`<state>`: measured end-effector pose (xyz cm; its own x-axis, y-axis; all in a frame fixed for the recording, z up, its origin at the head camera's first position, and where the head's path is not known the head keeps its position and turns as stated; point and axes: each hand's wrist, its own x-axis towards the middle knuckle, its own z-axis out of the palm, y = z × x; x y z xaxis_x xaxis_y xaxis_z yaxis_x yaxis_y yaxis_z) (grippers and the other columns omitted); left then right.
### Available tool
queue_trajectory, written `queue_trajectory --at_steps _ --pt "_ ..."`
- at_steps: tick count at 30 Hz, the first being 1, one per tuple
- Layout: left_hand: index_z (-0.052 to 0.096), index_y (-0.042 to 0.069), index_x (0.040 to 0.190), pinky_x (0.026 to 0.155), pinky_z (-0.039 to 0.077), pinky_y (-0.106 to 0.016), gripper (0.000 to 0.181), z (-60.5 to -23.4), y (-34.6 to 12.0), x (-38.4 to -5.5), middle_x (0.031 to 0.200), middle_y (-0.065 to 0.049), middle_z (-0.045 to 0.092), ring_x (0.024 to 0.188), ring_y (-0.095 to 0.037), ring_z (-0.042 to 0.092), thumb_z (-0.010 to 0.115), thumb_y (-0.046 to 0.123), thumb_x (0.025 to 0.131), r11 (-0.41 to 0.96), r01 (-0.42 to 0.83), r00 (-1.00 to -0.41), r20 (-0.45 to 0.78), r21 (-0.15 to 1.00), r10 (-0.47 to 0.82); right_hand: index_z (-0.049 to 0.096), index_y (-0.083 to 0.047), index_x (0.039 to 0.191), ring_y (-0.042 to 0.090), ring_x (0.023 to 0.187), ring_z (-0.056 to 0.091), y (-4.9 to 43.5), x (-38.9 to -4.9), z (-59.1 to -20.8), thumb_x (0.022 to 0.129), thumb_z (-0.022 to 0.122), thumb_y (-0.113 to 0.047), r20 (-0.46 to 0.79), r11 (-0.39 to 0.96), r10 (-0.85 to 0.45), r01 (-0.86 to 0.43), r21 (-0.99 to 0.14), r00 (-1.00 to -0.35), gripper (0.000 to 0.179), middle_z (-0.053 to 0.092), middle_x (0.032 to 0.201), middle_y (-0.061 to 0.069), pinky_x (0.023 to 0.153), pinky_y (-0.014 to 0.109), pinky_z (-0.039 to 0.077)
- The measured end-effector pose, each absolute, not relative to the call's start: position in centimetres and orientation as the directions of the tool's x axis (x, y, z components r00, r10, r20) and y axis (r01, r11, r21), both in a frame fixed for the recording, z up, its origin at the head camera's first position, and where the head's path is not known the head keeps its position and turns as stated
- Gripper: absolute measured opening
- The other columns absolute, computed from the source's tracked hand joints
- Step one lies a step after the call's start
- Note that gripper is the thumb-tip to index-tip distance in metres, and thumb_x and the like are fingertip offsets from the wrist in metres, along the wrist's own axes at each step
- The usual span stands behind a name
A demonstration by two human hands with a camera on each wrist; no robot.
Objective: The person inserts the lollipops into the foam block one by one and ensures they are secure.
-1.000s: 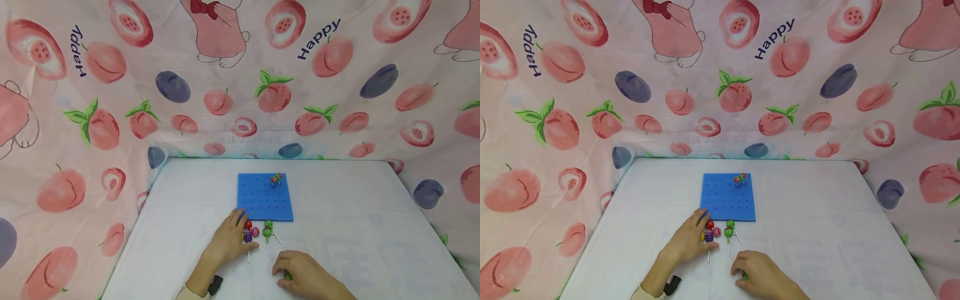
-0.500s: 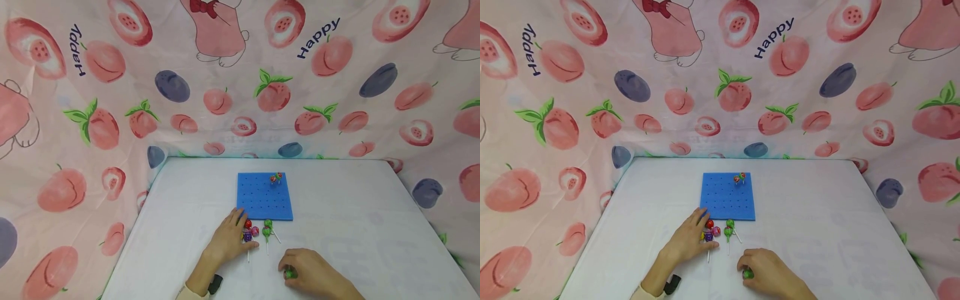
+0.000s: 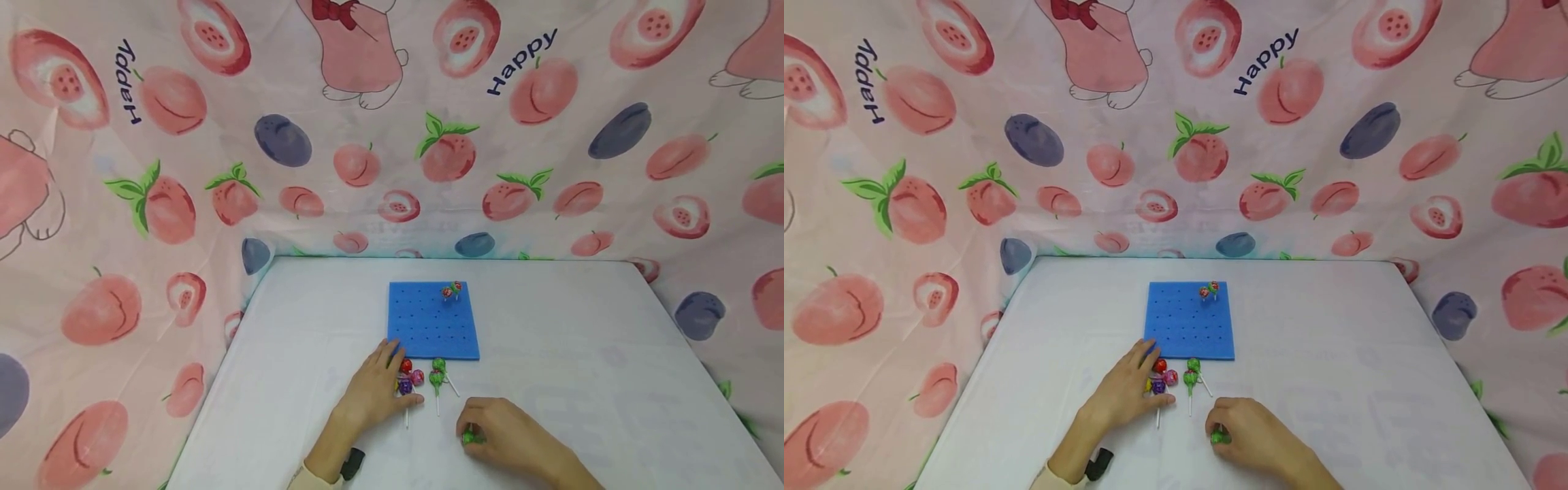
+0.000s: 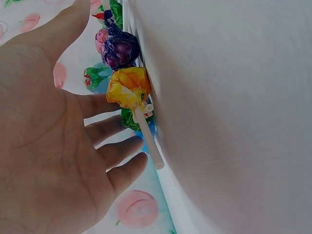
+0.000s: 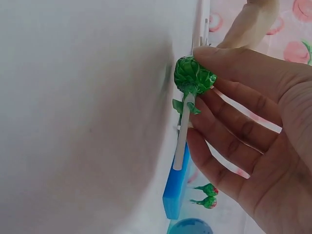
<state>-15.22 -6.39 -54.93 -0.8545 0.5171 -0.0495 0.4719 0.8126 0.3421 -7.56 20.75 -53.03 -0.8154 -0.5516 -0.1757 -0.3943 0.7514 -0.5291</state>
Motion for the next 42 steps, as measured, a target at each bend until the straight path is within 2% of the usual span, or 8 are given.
queue_trajectory --at_steps 5,10,16,21,30,33,38,42 --pt "0.042 0.004 0.159 0.124 0.03 -0.051 0.098 -54.9 -6.3 -15.2 0.169 -0.016 0.03 0.157 -0.038 0.025 0.069 0.069 0.09 0.811 0.478 -0.853 -0.042 0.337 0.52 0.076 -0.03 0.094 -0.004 0.083 0.057 21.0 -7.9 -52.6 0.086 0.086 -0.022 -0.111 0.728 -0.564 -0.43 -0.534 -0.818 0.014 0.062 0.094 -0.025 0.077 0.025 0.058" --pt "0.042 0.004 0.159 0.124 0.03 -0.051 0.098 -54.8 -6.4 -15.2 0.169 -0.017 0.03 0.157 -0.039 0.025 0.069 0.068 0.09 0.808 0.479 -0.853 -0.037 0.342 0.521 0.078 -0.025 0.101 -0.001 0.085 0.061 21.5 -8.6 -51.7 0.086 0.086 -0.02 -0.027 0.704 -0.531 -0.424 -0.57 -0.847 0.018 0.065 0.098 -0.023 0.076 0.025 0.059" --pt "0.041 0.003 0.159 0.125 0.029 -0.052 0.098 -54.6 -6.5 -15.3 0.169 -0.017 0.029 0.157 -0.04 0.024 0.069 0.067 0.09 0.809 0.471 -0.855 -0.042 0.352 0.517 0.08 -0.019 0.111 0.007 0.088 0.066 22.0 -10.3 -51.0 0.086 0.087 -0.019 0.139 0.675 -0.465 -0.452 -0.583 -0.874 0.026 0.067 0.101 -0.018 0.08 0.035 0.063" --pt "0.041 0.003 0.159 0.124 0.03 -0.052 0.097 -54.6 -6.4 -15.3 0.169 -0.018 0.03 0.157 -0.04 0.024 0.069 0.067 0.091 0.808 0.476 -0.854 -0.037 0.347 0.519 0.081 -0.02 0.111 0.006 0.087 0.067 22.1 -11.8 -51.0 0.085 0.089 -0.017 0.248 0.648 -0.423 -0.482 -0.59 -0.872 0.028 0.068 0.099 -0.015 0.079 0.038 0.064" --pt "0.042 0.004 0.159 0.124 0.03 -0.05 0.1 -55.0 -6.3 -15.2 0.169 -0.016 0.03 0.157 -0.039 0.024 0.067 0.071 0.089 0.814 0.479 -0.853 -0.044 0.328 0.52 0.08 -0.022 0.105 0.007 0.09 0.067 22.3 -13.1 -51.3 0.084 0.089 -0.014 0.311 0.624 -0.375 -0.486 -0.611 -0.873 0.024 0.068 0.102 -0.015 0.079 0.036 0.064" --pt "0.042 0.004 0.159 0.125 0.03 -0.049 0.101 -55.2 -6.3 -15.3 0.169 -0.016 0.03 0.157 -0.038 0.024 0.067 0.072 0.089 0.819 0.481 -0.854 -0.042 0.314 0.518 0.08 -0.024 0.105 0.008 0.089 0.067 22.5 -13.6 -51.5 0.083 0.09 -0.012 0.349 0.612 -0.36 -0.501 -0.612 -0.865 0.027 0.067 0.102 -0.015 0.078 0.032 0.063" --pt "0.042 0.004 0.159 0.124 0.03 -0.05 0.1 -55.2 -6.2 -15.3 0.169 -0.016 0.03 0.157 -0.039 0.024 0.067 0.072 0.089 0.816 0.479 -0.855 -0.039 0.323 0.517 0.078 -0.026 0.106 0.013 0.088 0.067 22.8 -14.3 -51.6 0.083 0.089 -0.01 0.389 0.586 -0.35 -0.523 -0.619 -0.852 0.03 0.067 0.102 -0.015 0.076 0.034 0.063" --pt "0.041 0.004 0.159 0.125 0.03 -0.05 0.101 -55.2 -6.2 -15.3 0.169 -0.017 0.03 0.157 -0.039 0.024 0.068 0.071 0.089 0.814 0.478 -0.855 -0.039 0.33 0.518 0.078 -0.024 0.107 0.009 0.091 0.067 23.0 -14.8 -51.6 0.083 0.089 -0.01 0.408 0.583 -0.343 -0.533 -0.613 -0.846 0.03 0.067 0.103 -0.015 0.079 0.035 0.063"
